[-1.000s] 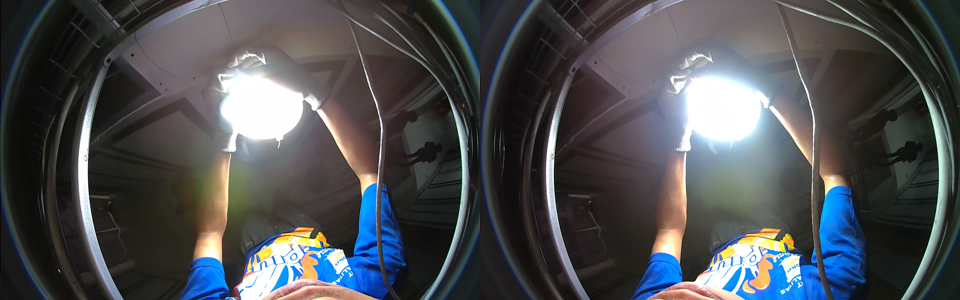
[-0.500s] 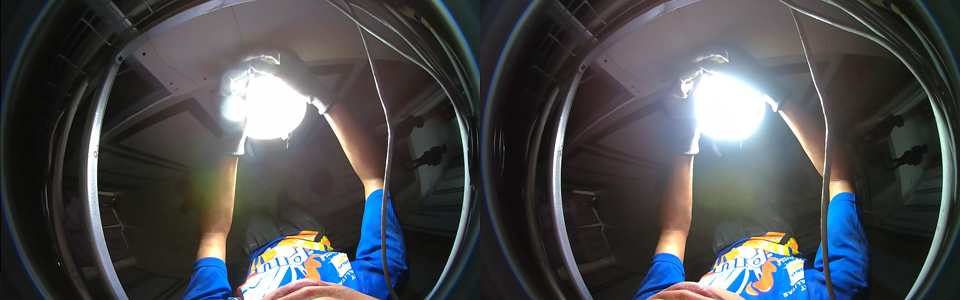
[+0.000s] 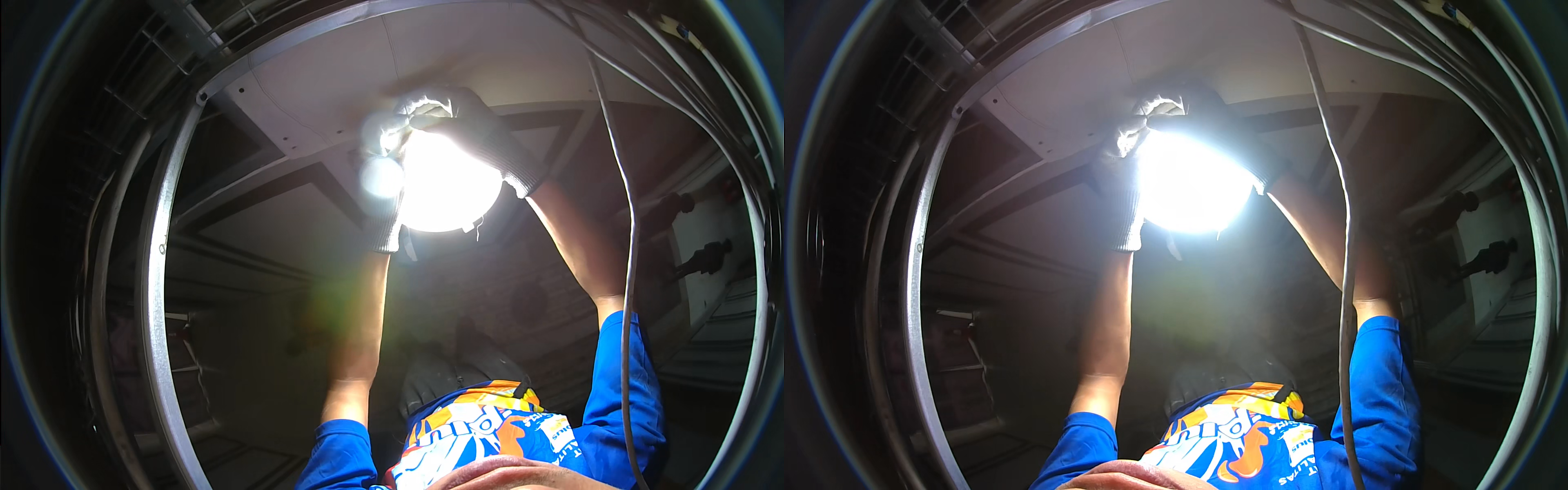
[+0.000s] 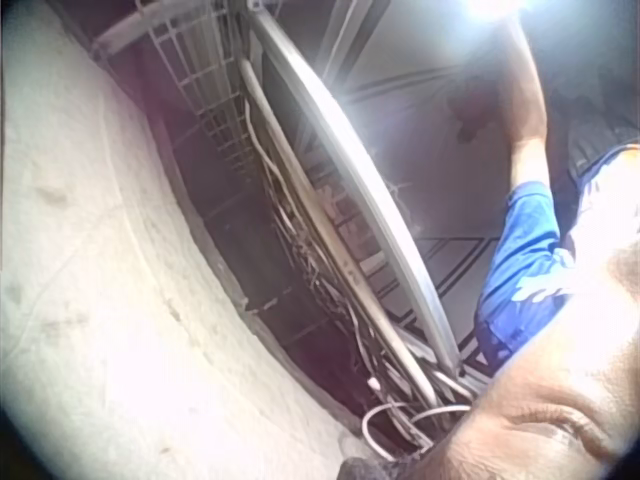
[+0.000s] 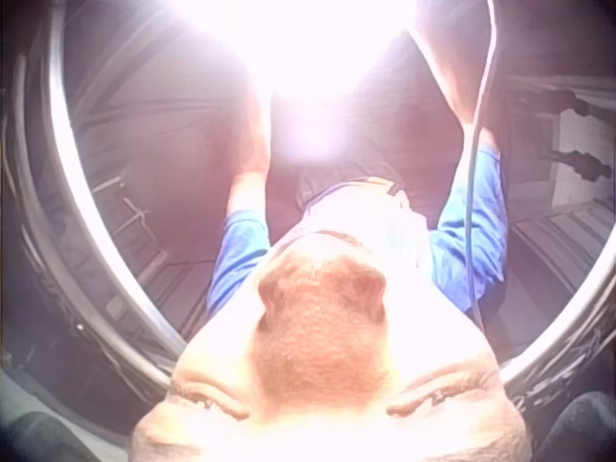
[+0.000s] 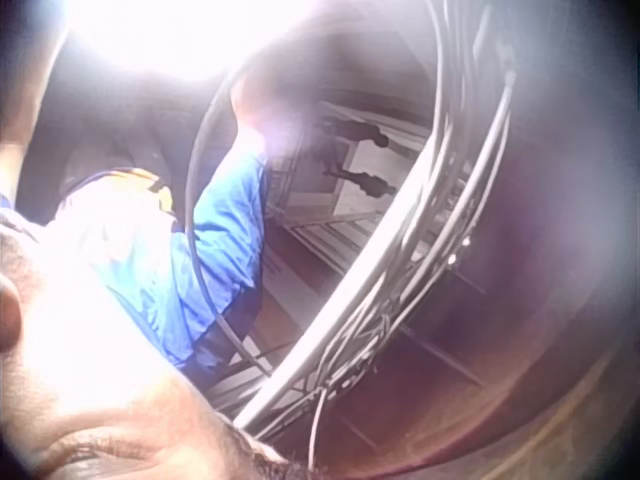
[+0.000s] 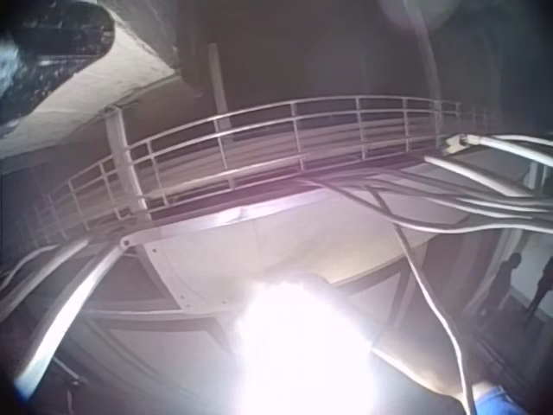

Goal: The person prepares the wiring and mounts a circular LED ceiling light fixture while standing on a scaffold.

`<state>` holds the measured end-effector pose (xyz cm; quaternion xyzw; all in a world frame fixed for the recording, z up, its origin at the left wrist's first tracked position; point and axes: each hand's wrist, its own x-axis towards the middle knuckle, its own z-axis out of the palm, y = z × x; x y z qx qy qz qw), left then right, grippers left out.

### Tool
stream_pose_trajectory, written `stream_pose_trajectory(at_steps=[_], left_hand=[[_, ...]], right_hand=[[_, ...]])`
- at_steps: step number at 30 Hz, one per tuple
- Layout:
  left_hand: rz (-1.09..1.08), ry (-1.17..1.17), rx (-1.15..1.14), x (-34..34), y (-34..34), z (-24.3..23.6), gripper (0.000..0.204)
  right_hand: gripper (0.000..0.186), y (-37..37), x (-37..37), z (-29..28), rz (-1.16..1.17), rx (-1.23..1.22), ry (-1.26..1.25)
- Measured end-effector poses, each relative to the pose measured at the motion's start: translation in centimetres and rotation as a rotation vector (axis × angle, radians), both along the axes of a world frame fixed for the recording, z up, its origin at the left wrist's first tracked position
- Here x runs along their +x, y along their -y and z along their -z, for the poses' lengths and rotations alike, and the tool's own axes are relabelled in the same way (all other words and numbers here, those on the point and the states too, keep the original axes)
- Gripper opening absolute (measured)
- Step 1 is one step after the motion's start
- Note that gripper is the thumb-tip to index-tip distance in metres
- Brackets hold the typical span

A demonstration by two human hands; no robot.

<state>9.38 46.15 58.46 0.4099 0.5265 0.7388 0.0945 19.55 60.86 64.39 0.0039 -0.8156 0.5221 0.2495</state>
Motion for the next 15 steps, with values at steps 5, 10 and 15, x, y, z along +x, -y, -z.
stream_pose_trajectory(at_steps=[5,10,15], left_hand=[[0.045,0.024,0.015,0.2,-1.3,1.6,0.028],[0.006,-0.011,0.008,-0.2,0.6,-0.5,0.026],[0.036,0.03,0.018,0.2,-0.6,1.1,0.024]], right_hand=[[0.033,-0.6,1.9,1.1,0.07,0.085,0.005],[0.043,-0.6,3.4,3.1,0.281,0.552,-0.208],[0.038,0.0,5.7,4.2,0.233,1.039,-0.202]])
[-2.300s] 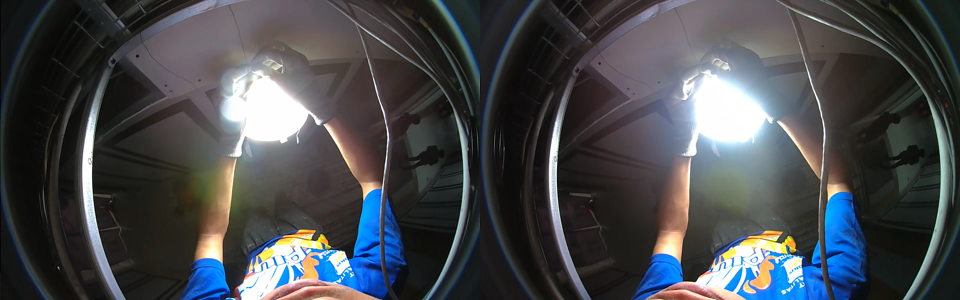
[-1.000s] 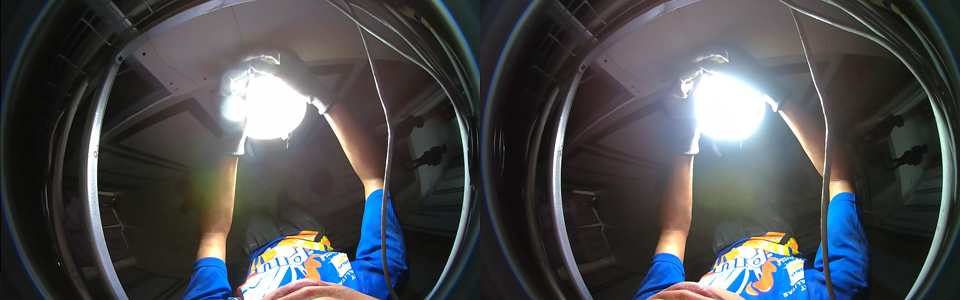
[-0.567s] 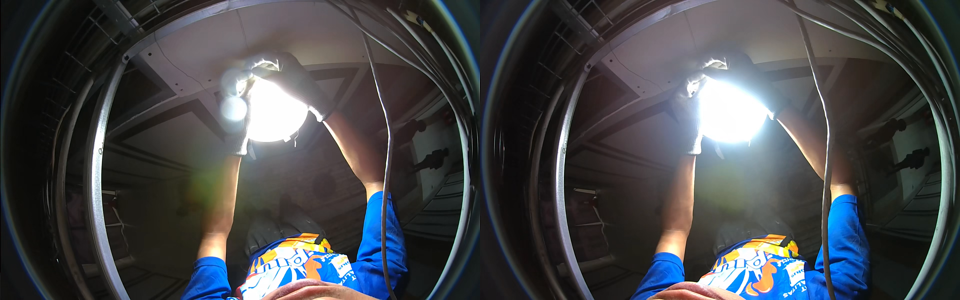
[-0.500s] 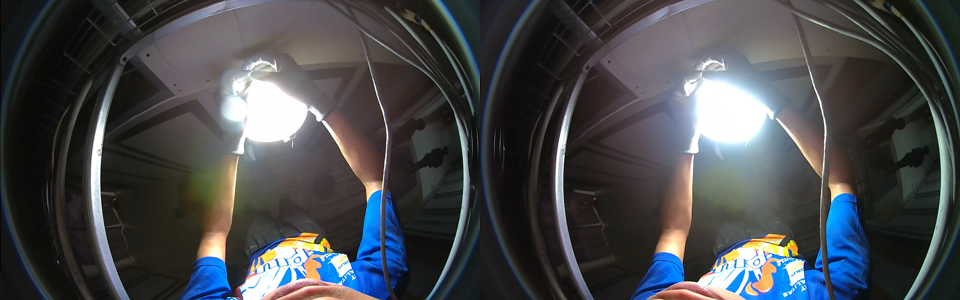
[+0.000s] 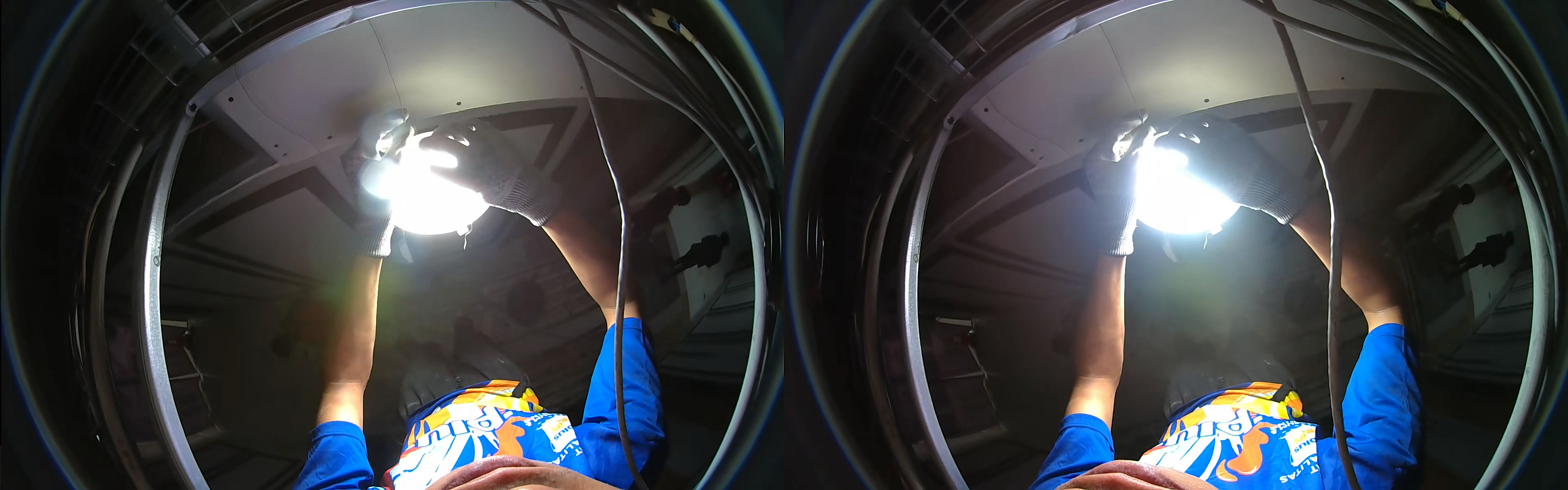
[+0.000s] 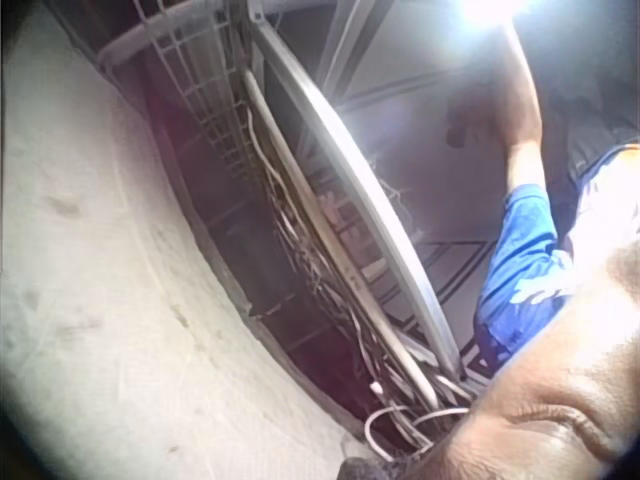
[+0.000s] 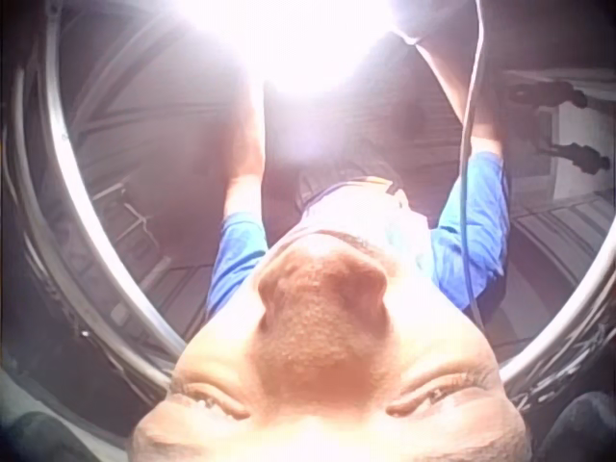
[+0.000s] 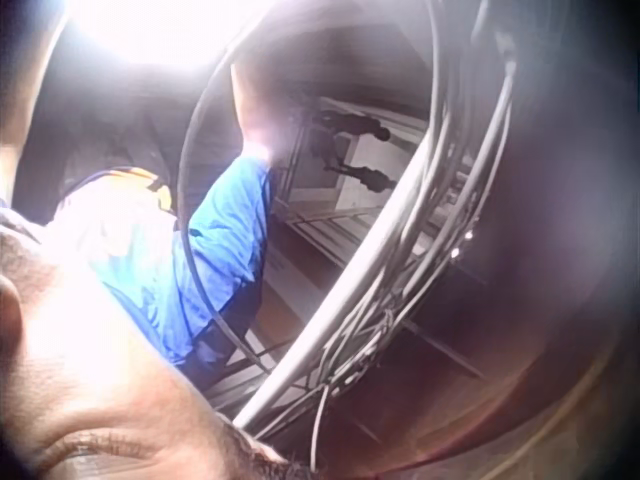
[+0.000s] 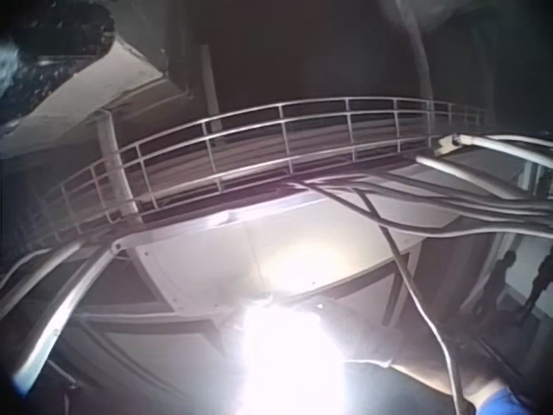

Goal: The person prepares the wiring and mounts a circular LED ceiling light fixture while standing on a scaffold.

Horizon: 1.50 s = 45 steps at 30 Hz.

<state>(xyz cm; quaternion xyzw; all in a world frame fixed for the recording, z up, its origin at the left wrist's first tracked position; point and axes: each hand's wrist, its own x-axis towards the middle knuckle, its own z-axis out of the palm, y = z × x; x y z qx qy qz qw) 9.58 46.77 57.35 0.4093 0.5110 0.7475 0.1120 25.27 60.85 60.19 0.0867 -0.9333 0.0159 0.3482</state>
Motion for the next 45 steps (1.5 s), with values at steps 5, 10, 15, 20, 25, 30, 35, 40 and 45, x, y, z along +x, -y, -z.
stream_pose_trajectory(at_steps=[5,10,15,20,25,30,35,40,45], left_hand=[[0.276,0.051,0.296,-1.1,-0.7,-0.2,0.033],[0.1,-0.024,0.144,-0.7,1.1,-0.6,0.032],[0.081,-0.048,0.109,0.9,-0.7,-1.2,0.03],[-0.027,-0.131,0.019,-0.1,1.6,-1.2,0.029],[-0.199,-0.239,-0.184,2.0,0.9,-4.3,0.021],[-0.147,-0.151,-0.065,1.5,-0.2,-2.2,0.02],[-0.258,-0.106,-0.245,2.1,-0.3,-3.2,0.019],[-0.359,-0.097,-0.406,2.5,-0.3,-4.5,0.023],[-0.437,-0.321,-0.476,3.3,-0.7,-3.9,0.024]], right_hand=[[0.03,-1.6,-0.9,-2.1,-0.024,-0.199,-0.054],[0.017,-1.3,-5.8,-2.9,-0.256,-1.02,-0.1],[0.033,-2.7,-4.5,-5.3,-0.095,-1.251,0.017],[0.03,-0.1,-7.3,-4.0,-0.152,-1.268,-0.095],[0.027,1.3,-5.9,-6.6,0.002,-1.173,-0.047],[0.033,1.3,-5.0,-6.4,0.044,-1.055,-0.053],[0.039,1.2,-5.0,-6.8,-0.038,-1.067,0.037],[0.03,0.9,-7.5,-4.9,-0.036,-1.069,0.02],[0.025,1.2,-5.7,-6.6,0.126,-0.875,0.04]])
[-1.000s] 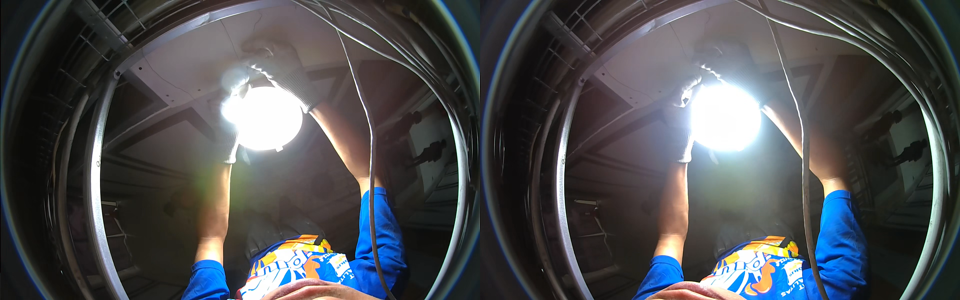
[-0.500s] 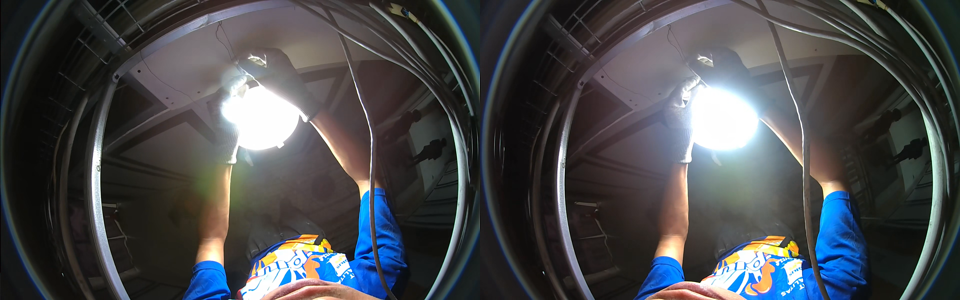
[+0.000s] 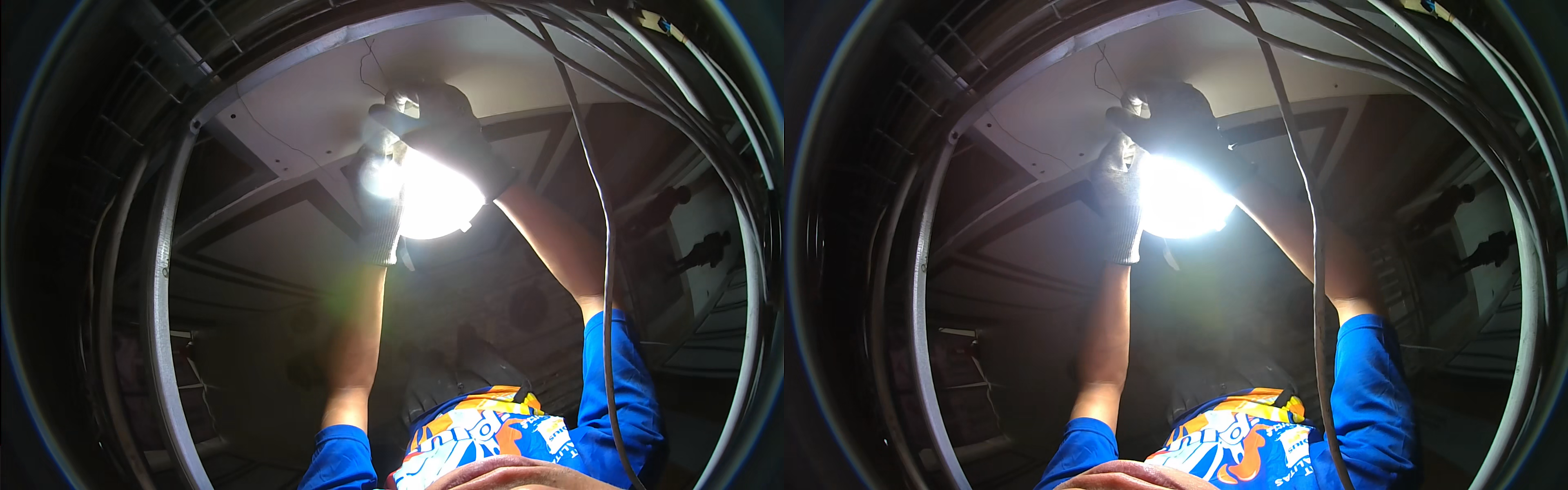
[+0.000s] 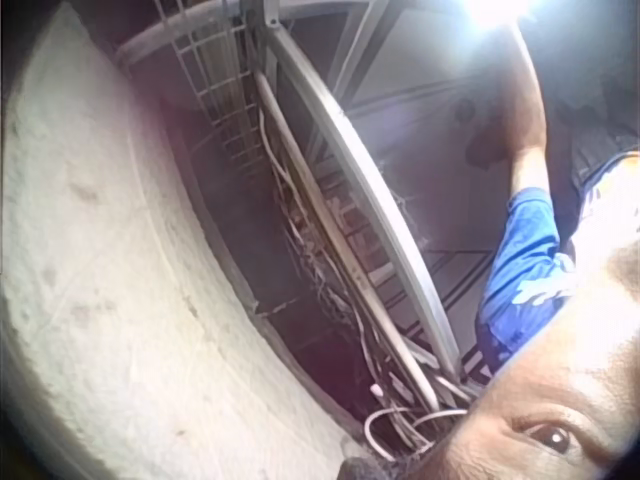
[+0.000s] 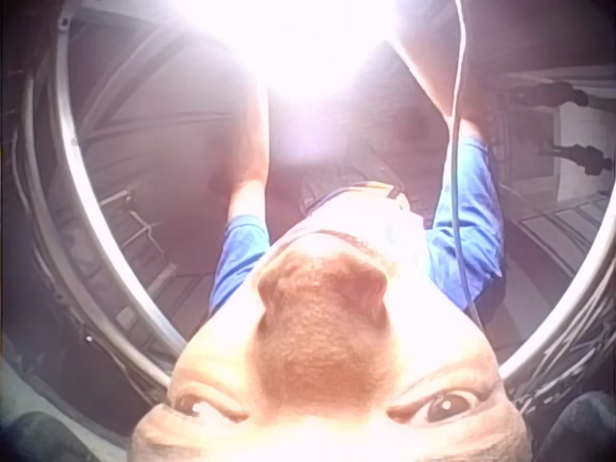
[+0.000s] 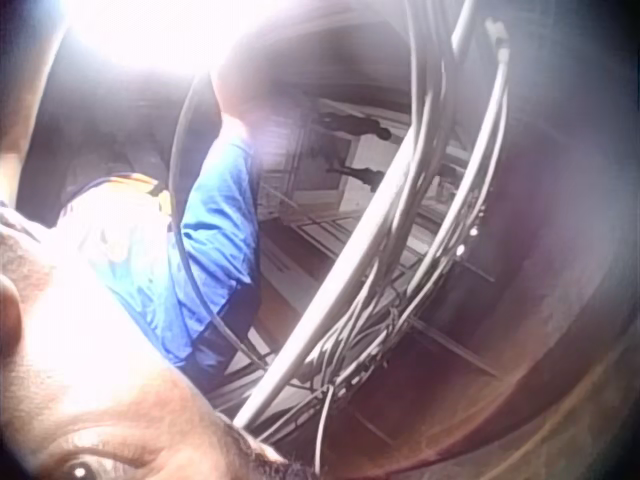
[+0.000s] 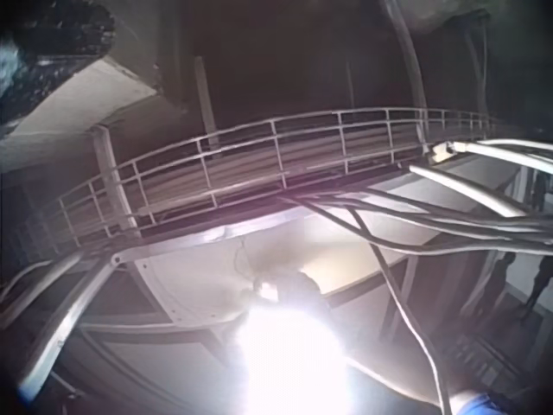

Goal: The person prepares the wiring and mounts a circular LED ceiling light fixture while standing on a scaffold.

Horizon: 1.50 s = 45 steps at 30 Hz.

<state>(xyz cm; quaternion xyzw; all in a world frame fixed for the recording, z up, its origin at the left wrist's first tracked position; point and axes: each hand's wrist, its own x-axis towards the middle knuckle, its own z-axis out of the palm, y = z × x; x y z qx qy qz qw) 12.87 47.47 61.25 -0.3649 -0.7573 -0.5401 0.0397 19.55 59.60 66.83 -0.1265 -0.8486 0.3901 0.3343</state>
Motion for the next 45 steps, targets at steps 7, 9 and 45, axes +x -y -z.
stream_pose_trajectory(at_steps=[7,9,45], left_hand=[[-0.001,-0.025,0.143,-0.9,0.0,1.4,0.023],[0.055,-0.068,0.22,-1.7,0.3,1.5,0.023],[-0.014,-0.302,0.018,-1.2,0.3,2.4,0.023]], right_hand=[[0.027,1.5,0.7,-1.2,0.467,0.813,0.019],[0.027,1.9,0.4,-1.4,0.471,0.766,-0.014],[0.02,1.3,-3.2,-1.5,0.266,-0.039,-0.433]])
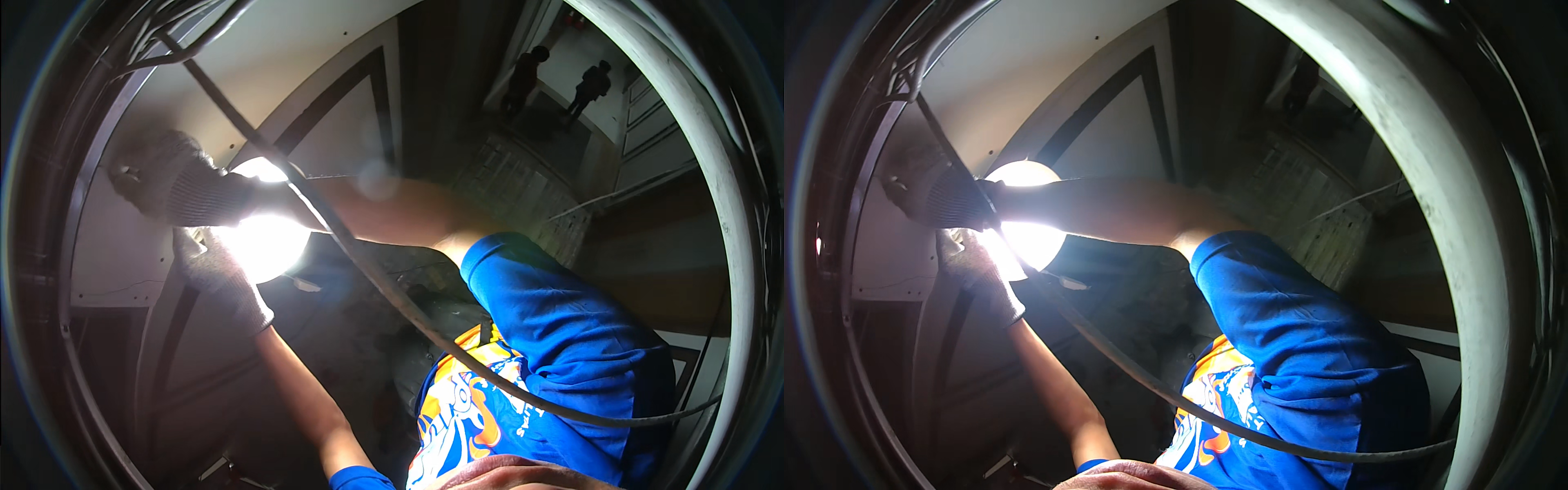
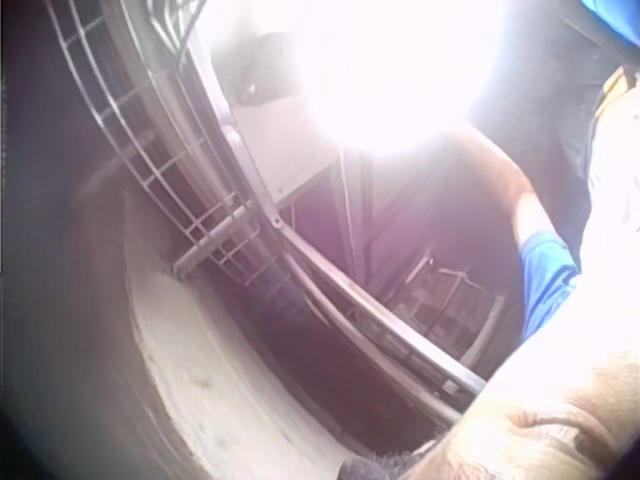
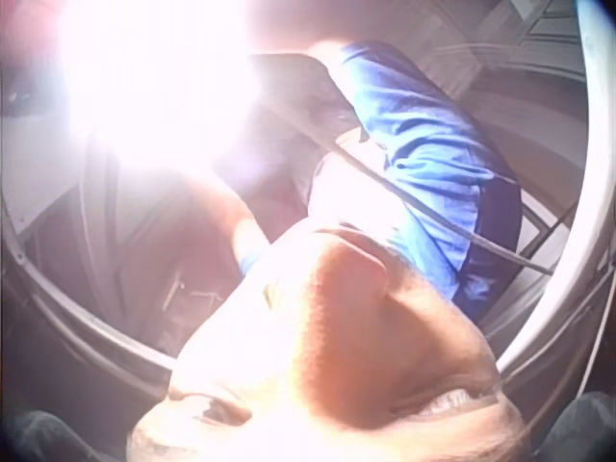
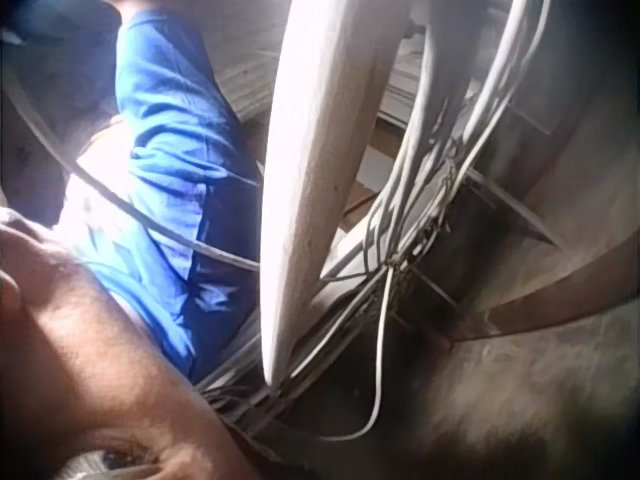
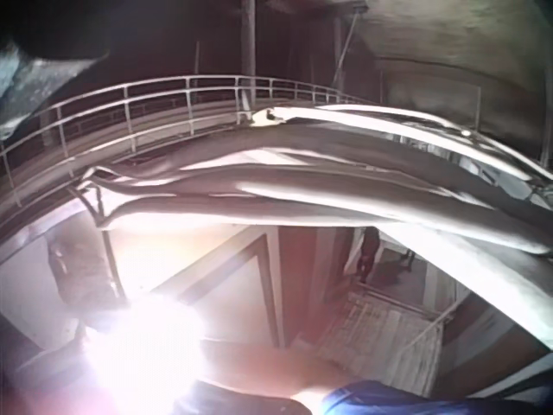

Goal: The person prepares the wiring and mounts a circular LED ceiling light fixture while standing on a scaffold.

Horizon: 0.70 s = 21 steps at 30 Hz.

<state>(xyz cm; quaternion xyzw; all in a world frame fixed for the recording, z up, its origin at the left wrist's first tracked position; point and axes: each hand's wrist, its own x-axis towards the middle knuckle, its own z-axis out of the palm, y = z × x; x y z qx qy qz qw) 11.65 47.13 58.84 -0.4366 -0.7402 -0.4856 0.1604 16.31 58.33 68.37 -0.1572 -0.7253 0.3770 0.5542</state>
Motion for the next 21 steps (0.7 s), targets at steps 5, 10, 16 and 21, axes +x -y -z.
stream_pose_trajectory(at_steps=[5,10,16,21], left_hand=[[-0.054,-0.043,-0.068,0.4,-0.5,-1.0,0.019],[-0.064,-0.033,-0.025,0.9,-0.5,-1.2,0.033],[-0.047,-0.06,0.011,-0.9,-0.4,-0.1,0.033],[-0.09,-0.106,0.083,0.4,-0.8,-0.6,0.022]], right_hand=[[0.02,0.2,0.1,0.7,-0.045,-0.058,-0.082],[0.02,0.9,0.6,1.4,-0.093,-0.1,-0.146],[0.021,1.7,-0.5,1.9,-0.142,-0.115,-0.224],[0.023,1.2,-0.2,2.1,-0.19,-0.175,-0.249]])
